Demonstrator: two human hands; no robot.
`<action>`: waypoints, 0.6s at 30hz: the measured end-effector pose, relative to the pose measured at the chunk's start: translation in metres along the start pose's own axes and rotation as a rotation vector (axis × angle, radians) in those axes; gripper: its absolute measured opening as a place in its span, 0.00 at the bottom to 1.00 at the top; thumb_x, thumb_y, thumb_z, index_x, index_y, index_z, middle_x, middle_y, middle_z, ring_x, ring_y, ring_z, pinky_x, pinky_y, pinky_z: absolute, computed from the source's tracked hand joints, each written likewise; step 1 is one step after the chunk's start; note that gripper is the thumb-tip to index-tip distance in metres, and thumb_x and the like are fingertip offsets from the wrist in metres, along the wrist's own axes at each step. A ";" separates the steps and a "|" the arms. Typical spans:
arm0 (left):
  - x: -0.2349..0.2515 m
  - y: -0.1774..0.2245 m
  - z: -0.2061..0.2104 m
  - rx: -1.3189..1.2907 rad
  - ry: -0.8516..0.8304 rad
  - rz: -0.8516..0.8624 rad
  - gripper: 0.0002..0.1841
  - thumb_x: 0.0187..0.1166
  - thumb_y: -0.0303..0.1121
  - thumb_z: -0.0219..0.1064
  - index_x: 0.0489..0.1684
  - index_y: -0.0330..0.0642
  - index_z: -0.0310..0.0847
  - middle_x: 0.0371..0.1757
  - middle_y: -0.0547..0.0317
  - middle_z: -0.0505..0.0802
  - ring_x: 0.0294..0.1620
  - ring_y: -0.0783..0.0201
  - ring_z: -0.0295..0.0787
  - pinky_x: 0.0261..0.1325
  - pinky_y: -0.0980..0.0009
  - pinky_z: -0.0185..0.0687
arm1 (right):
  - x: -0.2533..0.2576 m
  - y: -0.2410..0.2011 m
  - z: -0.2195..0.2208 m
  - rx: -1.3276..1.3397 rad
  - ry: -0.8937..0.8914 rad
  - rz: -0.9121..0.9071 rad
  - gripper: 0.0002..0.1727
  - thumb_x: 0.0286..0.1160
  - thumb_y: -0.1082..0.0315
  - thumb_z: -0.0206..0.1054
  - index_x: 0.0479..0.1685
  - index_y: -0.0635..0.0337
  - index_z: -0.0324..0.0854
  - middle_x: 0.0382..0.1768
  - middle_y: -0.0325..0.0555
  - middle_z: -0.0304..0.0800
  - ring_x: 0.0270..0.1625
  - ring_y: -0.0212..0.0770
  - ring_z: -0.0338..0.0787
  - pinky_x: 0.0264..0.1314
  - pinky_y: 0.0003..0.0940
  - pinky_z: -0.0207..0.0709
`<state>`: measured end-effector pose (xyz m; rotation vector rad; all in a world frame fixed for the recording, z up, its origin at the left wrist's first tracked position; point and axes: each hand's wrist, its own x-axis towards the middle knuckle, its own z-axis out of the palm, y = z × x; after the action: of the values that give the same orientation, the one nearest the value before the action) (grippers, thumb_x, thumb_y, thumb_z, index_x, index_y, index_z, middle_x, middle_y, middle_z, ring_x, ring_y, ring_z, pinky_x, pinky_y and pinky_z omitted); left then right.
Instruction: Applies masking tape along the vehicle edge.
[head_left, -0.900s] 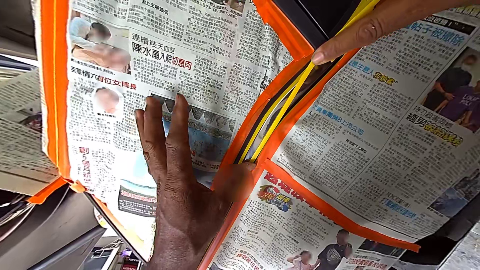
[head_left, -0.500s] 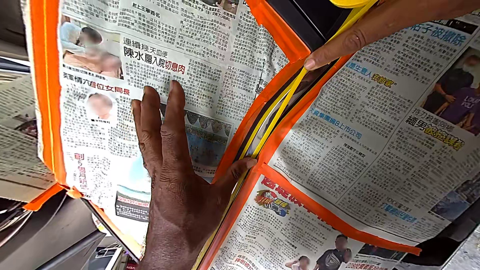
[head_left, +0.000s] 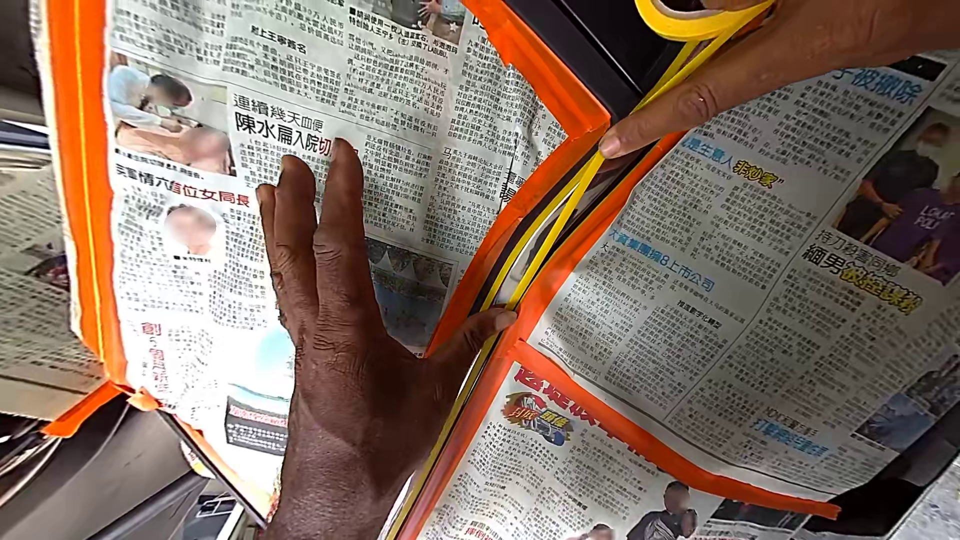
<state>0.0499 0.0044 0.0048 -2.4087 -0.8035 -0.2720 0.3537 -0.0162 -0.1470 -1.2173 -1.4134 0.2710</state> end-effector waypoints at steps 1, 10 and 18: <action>0.000 0.001 0.000 0.002 -0.002 -0.006 0.65 0.55 0.68 0.78 0.98 0.58 0.42 0.98 0.49 0.45 0.98 0.44 0.33 0.94 0.40 0.41 | 0.000 -0.002 0.000 -0.005 -0.014 0.019 0.38 0.54 0.35 0.80 0.61 0.53 0.88 0.48 0.36 0.93 0.52 0.21 0.88 0.54 0.14 0.77; 0.004 0.005 0.000 -0.028 -0.007 -0.013 0.64 0.56 0.65 0.79 0.98 0.60 0.40 0.98 0.50 0.44 0.97 0.45 0.35 0.93 0.43 0.46 | 0.003 0.000 -0.004 -0.061 -0.058 -0.031 0.37 0.56 0.30 0.76 0.55 0.51 0.89 0.43 0.34 0.93 0.47 0.19 0.86 0.48 0.14 0.76; 0.010 0.012 0.001 -0.049 0.004 -0.009 0.66 0.55 0.64 0.80 0.98 0.57 0.39 0.98 0.50 0.42 0.98 0.46 0.34 0.94 0.44 0.44 | 0.002 0.006 -0.006 -0.118 -0.073 -0.089 0.39 0.55 0.23 0.70 0.52 0.47 0.89 0.44 0.30 0.92 0.49 0.18 0.85 0.48 0.15 0.74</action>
<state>0.0652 0.0024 0.0018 -2.4504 -0.8150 -0.3030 0.3623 -0.0152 -0.1482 -1.2469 -1.5609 0.1736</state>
